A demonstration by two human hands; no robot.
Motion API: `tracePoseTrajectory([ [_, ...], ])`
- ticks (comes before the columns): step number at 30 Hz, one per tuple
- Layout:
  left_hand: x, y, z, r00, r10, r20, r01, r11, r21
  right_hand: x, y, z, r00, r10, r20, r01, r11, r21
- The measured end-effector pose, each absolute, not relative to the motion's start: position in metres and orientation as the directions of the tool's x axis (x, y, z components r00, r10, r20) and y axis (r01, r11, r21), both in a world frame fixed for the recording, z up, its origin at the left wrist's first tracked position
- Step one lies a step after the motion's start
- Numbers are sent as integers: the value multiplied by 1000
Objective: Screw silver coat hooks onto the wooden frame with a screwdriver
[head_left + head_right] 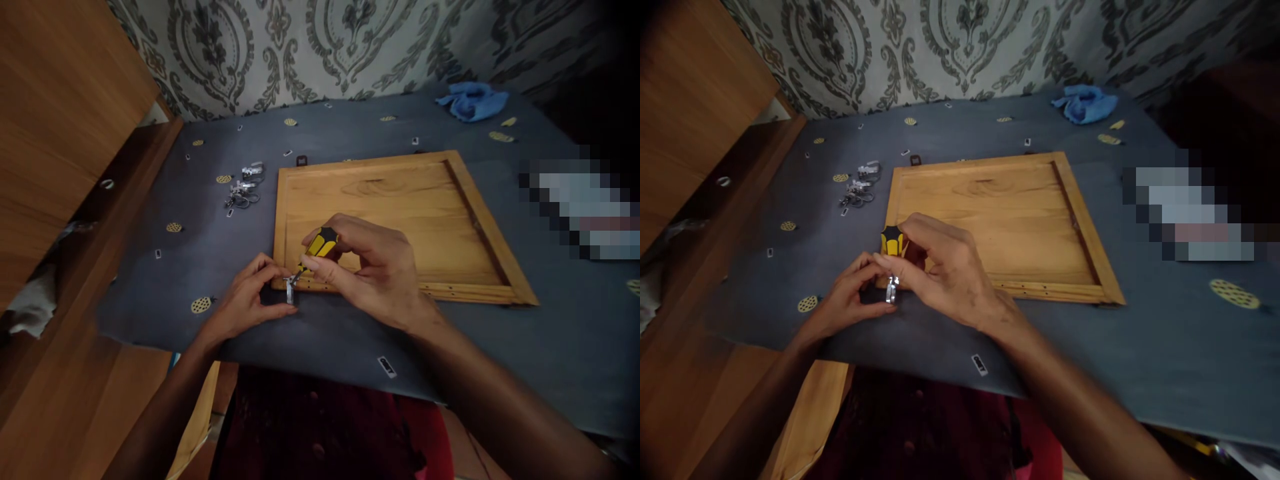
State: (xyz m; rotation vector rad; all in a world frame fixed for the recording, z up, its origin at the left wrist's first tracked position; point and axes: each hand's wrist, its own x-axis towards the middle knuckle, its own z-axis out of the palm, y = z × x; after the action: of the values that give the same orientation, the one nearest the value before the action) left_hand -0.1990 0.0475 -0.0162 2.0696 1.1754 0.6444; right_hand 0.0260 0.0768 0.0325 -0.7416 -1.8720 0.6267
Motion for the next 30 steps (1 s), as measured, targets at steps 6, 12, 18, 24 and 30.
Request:
tracePoseTrajectory([
  [6, -198, 47, -14, 464, 883, 77, 558, -359, 748, 26, 76, 31, -326, 734, 596, 238, 674, -699],
  [12, -198, 47, -16, 458, 883, 104, 561, -378, 736, 20, 79, 29, -309, 696, 649, 218, 716, -664],
  [18, -198, 47, -17, 452, 882, 132, 567, -398, 721, 15, 81, 28, -316, 661, 681, 178, 746, -642],
  [24, -198, 46, -17, 451, 883, 130, 563, -395, 726, 27, 81, 34, -448, 612, 652, 137, 767, -627],
  [30, -200, 47, -21, 452, 880, 147, 558, -408, 723, 24, 81, 37, -495, 600, 629, 76, 751, -656],
])
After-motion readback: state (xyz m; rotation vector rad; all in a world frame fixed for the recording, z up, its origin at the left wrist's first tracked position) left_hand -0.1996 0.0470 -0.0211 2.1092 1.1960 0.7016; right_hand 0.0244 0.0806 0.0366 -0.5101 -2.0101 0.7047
